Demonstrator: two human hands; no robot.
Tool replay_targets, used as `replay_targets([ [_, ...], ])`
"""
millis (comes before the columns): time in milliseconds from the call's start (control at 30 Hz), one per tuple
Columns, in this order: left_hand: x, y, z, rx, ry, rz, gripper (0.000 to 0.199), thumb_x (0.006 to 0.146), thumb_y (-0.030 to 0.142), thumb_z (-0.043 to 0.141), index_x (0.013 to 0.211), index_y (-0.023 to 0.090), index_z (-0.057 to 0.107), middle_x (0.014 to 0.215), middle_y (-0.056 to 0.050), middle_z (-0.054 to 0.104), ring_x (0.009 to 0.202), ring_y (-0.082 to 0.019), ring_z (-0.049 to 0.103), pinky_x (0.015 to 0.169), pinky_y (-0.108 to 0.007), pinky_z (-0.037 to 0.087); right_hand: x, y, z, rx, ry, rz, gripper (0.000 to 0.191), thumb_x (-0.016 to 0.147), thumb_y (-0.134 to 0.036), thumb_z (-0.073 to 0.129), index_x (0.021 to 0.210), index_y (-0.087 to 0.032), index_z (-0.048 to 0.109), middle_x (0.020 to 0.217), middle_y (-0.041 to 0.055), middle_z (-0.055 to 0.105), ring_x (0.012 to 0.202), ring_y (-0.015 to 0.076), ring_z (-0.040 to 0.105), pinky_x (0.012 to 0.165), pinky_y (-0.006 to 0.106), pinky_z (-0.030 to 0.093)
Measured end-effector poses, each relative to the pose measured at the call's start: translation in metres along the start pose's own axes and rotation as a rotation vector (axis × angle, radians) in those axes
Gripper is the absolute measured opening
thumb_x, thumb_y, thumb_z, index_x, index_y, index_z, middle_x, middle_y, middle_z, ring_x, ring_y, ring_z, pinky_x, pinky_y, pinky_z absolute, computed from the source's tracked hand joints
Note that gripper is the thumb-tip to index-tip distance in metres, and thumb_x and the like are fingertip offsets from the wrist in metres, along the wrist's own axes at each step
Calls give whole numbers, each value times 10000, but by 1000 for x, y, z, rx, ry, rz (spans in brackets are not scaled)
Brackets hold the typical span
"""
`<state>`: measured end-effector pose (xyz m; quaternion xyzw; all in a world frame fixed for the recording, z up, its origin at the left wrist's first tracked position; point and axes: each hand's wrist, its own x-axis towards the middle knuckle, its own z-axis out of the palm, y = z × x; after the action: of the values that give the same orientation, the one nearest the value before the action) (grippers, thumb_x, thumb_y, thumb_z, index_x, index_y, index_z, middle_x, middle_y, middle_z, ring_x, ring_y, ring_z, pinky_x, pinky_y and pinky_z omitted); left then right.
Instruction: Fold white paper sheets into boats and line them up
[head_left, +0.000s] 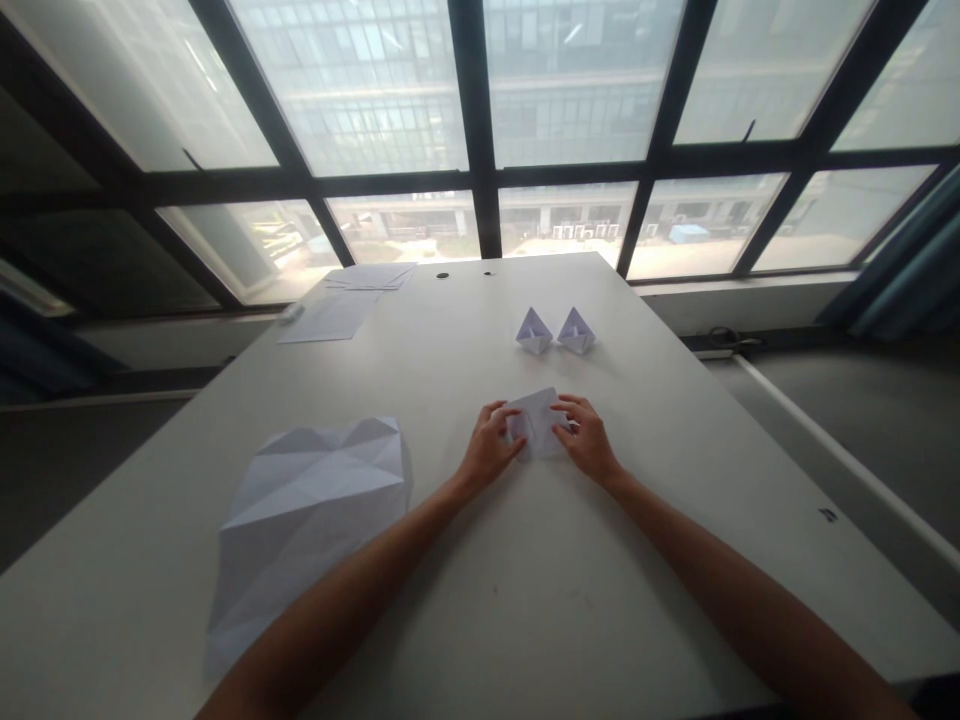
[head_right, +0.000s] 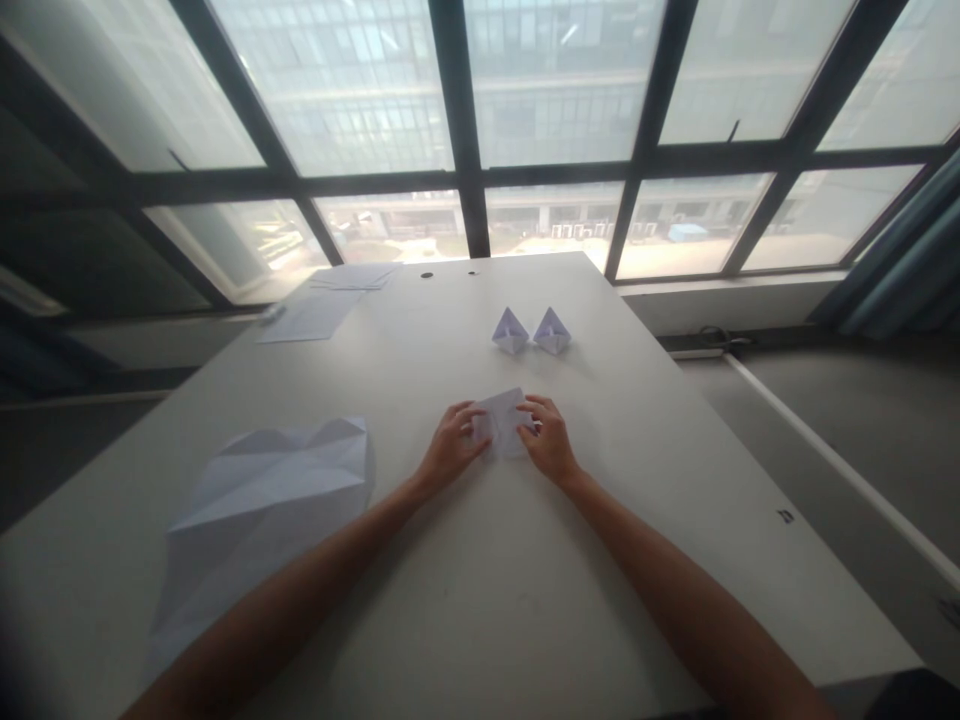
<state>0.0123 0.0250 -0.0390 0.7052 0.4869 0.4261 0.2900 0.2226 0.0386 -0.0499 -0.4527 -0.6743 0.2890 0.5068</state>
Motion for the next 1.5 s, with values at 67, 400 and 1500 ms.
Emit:
replay_targets([
  [67,-2,0,-1,232,-41,135,376,797,220,728,1163,248,647,1440,-99,439,1320,-298,448,1092,-500,407,1,4,-1,-83,-45,-53,329,799,-127,582,1095,-231,681,1264,91,554,1084,224,570,823,362,557],
  [400,-2,17,-21,603,-492,462,332,966,339,531,1284,368,622,1355,-74,527,1211,-250,501,1049,-425,383,5,3,-11,-415,-290,-246,276,842,-79,563,956,-244,752,965,66,660,960,227,572,909,394,481],
  [1500,3,-7,-8,568,-131,138,419,928,333,563,1330,216,550,1189,-96,601,1099,-256,519,989,-414,417,3,1,-2,-449,-201,-147,269,883,-197,591,1142,-210,661,984,90,656,932,238,584,853,369,480],
])
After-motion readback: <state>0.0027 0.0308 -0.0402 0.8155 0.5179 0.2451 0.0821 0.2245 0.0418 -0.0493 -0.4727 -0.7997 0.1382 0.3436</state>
